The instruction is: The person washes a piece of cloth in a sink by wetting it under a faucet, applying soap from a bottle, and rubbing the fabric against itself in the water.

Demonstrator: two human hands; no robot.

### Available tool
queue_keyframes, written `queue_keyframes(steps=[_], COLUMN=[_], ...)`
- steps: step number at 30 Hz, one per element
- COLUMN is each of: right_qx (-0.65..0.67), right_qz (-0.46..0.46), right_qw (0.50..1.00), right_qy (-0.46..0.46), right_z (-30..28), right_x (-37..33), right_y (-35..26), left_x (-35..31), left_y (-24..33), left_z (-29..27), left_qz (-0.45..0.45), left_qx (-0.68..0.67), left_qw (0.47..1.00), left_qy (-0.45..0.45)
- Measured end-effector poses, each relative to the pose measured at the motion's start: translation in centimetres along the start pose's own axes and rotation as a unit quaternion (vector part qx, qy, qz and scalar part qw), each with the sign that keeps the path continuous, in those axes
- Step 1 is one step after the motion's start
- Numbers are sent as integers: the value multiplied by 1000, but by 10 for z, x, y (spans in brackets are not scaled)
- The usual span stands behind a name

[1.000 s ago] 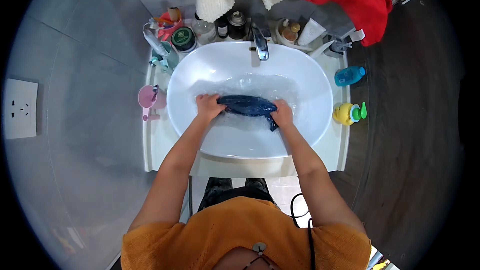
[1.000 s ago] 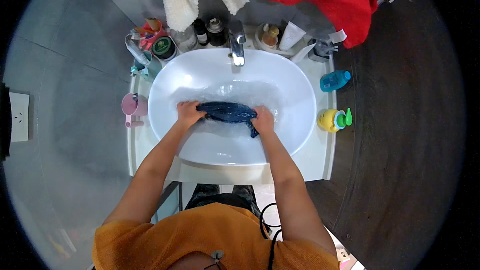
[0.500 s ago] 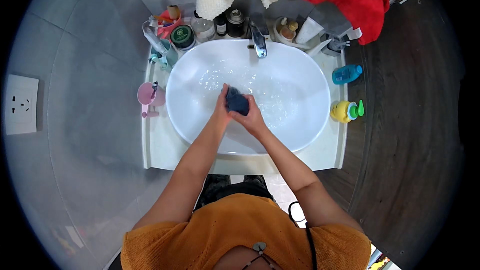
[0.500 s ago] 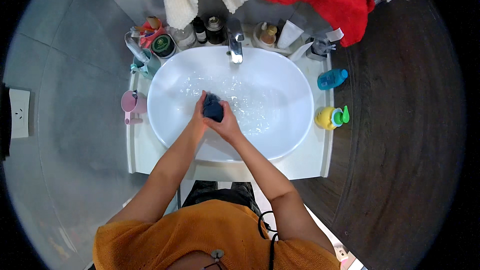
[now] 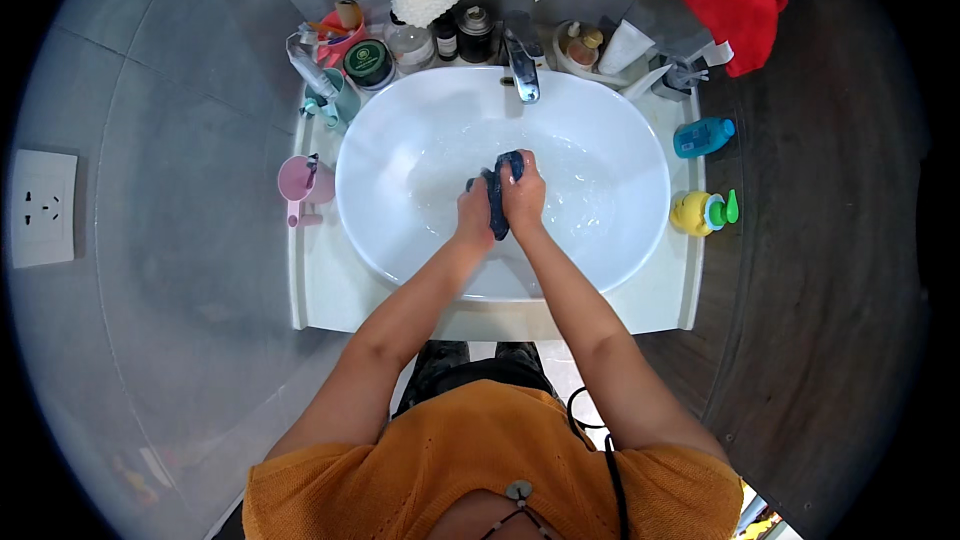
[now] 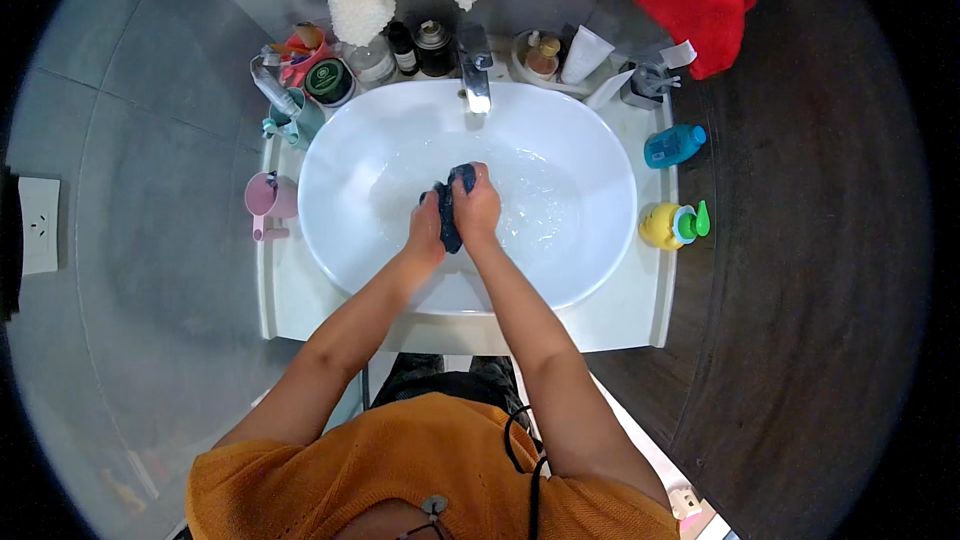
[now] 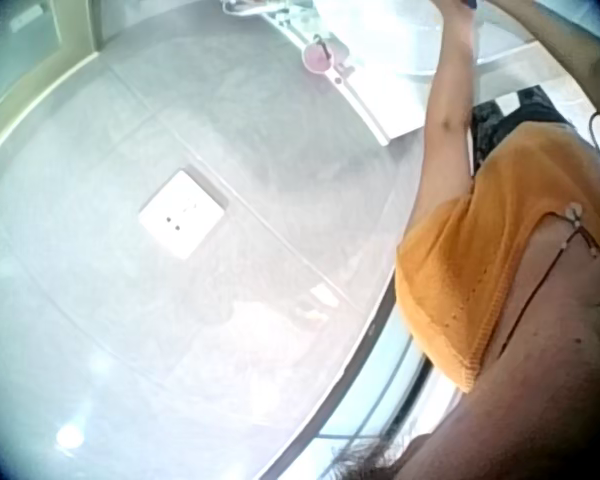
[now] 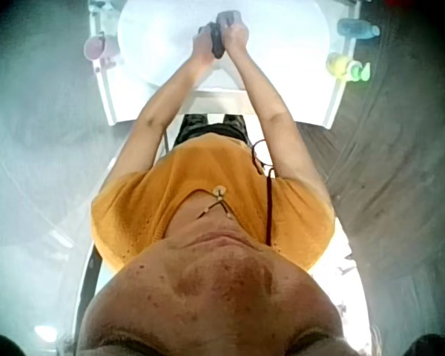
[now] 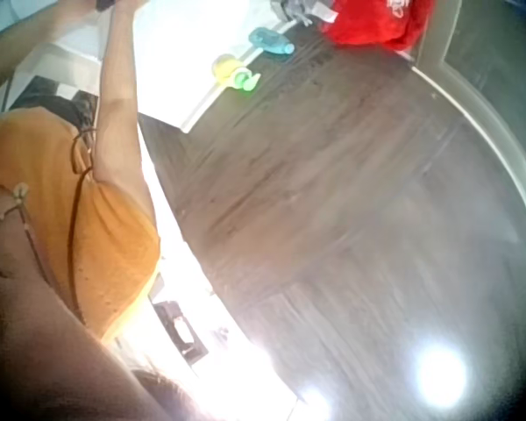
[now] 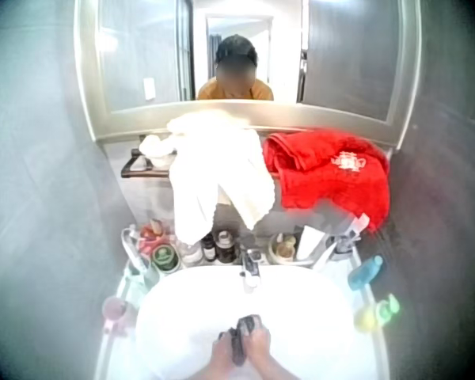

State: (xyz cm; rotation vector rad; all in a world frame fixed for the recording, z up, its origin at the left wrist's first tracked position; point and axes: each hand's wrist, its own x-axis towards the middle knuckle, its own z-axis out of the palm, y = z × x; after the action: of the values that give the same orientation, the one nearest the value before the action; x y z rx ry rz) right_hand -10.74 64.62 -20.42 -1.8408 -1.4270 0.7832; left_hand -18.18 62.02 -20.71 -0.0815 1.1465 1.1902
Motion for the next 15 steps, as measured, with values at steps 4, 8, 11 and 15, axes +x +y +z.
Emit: queue_keyframes(steps=[4,8,11,15], right_qx=[-79,-62,-160,-279], right_qz=[-28,-94,-231,-279], right_qw=[995,993,957,917], right_qy=[-46,44,77,-54], right_z=[-17,-48,-62,-85], right_x=[9,32,31,19], right_y=[26,80,88,90], left_x=[-7,32,41,15], left_y=[14,46,54,41], left_z=[-11,-64,-88,-80], left_qz=[39,204,367,513], left_qx=[190,345,549,699], left_qw=[981,916,750,494], left_qy=[-18,-29,46,-65])
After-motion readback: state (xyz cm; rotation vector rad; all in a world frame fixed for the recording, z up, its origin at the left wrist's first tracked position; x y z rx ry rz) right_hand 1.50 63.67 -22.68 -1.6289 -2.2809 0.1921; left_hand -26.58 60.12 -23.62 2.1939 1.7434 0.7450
